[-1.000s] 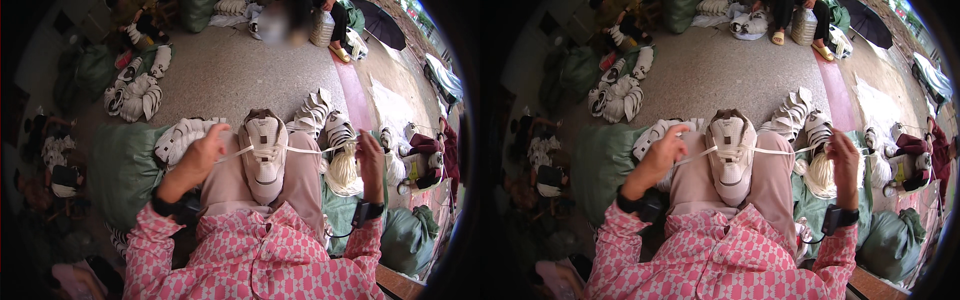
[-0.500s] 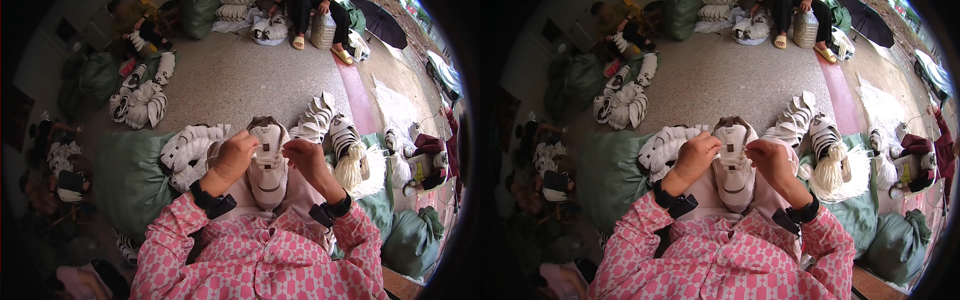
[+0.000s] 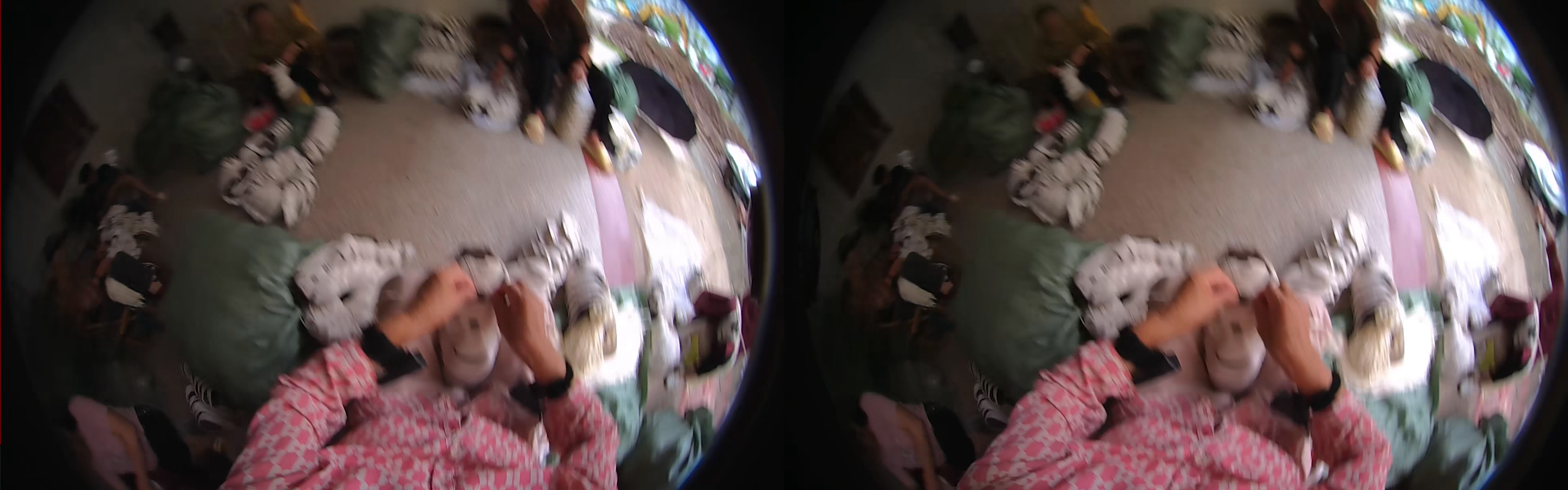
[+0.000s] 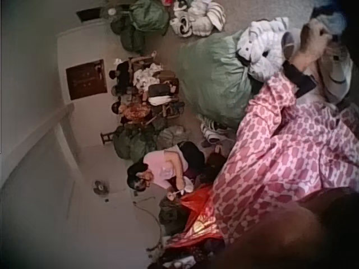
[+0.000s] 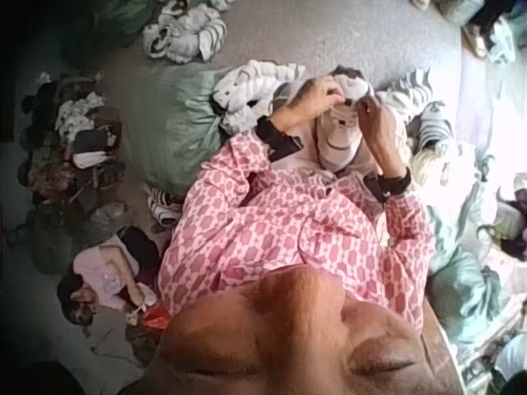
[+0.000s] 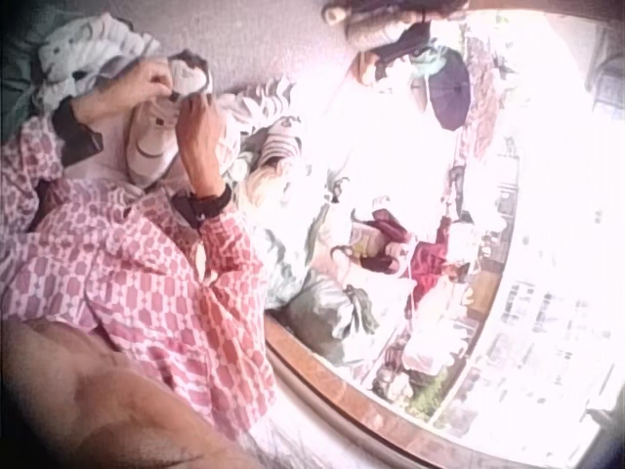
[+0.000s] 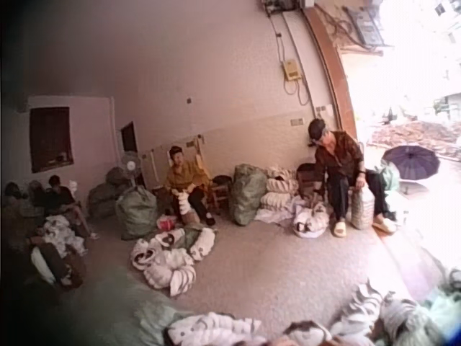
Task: The recorder is lacing shoelaces through the eyelets of white sneakers.
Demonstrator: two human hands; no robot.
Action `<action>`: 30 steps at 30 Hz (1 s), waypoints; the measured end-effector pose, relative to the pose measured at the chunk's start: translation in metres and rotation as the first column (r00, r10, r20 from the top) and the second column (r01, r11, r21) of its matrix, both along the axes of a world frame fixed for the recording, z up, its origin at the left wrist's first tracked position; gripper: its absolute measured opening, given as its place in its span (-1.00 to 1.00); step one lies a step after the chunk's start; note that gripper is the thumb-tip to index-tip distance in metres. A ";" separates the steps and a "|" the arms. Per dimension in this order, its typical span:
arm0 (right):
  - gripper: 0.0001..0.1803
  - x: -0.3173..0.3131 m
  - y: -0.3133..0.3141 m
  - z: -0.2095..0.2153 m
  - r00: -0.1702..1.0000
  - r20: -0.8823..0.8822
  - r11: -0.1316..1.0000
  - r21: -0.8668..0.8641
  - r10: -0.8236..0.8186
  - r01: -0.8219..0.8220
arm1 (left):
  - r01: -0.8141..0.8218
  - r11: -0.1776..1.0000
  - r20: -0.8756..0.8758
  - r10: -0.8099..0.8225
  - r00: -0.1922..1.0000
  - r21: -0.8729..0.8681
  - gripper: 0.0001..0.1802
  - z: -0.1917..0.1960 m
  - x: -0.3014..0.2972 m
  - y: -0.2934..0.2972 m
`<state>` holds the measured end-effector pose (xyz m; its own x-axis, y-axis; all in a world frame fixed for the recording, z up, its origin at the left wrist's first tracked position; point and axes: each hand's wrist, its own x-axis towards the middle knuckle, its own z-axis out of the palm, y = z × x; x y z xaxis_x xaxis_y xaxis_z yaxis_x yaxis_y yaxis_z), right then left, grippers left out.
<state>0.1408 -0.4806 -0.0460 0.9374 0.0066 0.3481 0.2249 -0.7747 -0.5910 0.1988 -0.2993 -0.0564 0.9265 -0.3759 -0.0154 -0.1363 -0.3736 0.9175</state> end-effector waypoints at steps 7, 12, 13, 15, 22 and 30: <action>-0.89 -0.008 -0.002 0.017 0.982 -0.183 0.994 0.096 -0.037 0.055 | 0.255 0.963 0.057 -0.251 0.966 -0.082 -0.84 -0.003 -0.001 -0.001; -0.87 -0.006 -0.002 0.009 0.996 0.054 0.990 -0.122 0.070 -0.063 | 0.084 0.988 0.145 -0.064 0.987 -0.133 -0.83 -0.004 -0.005 -0.007; -0.90 -0.007 0.001 0.016 0.997 0.030 0.982 -0.179 0.071 -0.064 | 0.010 0.988 0.093 0.005 0.996 -0.155 -0.82 -0.004 -0.005 -0.010; -0.90 -0.003 0.000 0.021 0.994 -0.027 0.955 -0.277 0.103 -0.106 | -0.014 0.988 0.145 0.036 0.989 -0.151 -0.82 -0.007 -0.005 -0.016; -0.91 0.004 -0.003 0.035 0.952 -0.119 0.784 -0.543 0.284 -0.301 | -0.038 0.998 0.184 0.047 0.982 -0.050 -0.81 -0.002 -0.005 -0.018; -0.80 0.002 0.001 0.050 0.904 -0.273 0.576 -0.701 0.328 -0.421 | -0.055 0.997 0.216 0.041 0.975 0.056 -0.81 0.008 -0.005 -0.020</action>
<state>0.1429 -0.4799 0.0044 0.8196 0.5721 -0.0312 0.5723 -0.8149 0.0924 0.1937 -0.3192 -0.0488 0.9277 -0.3354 0.1642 -0.3081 -0.4390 0.8440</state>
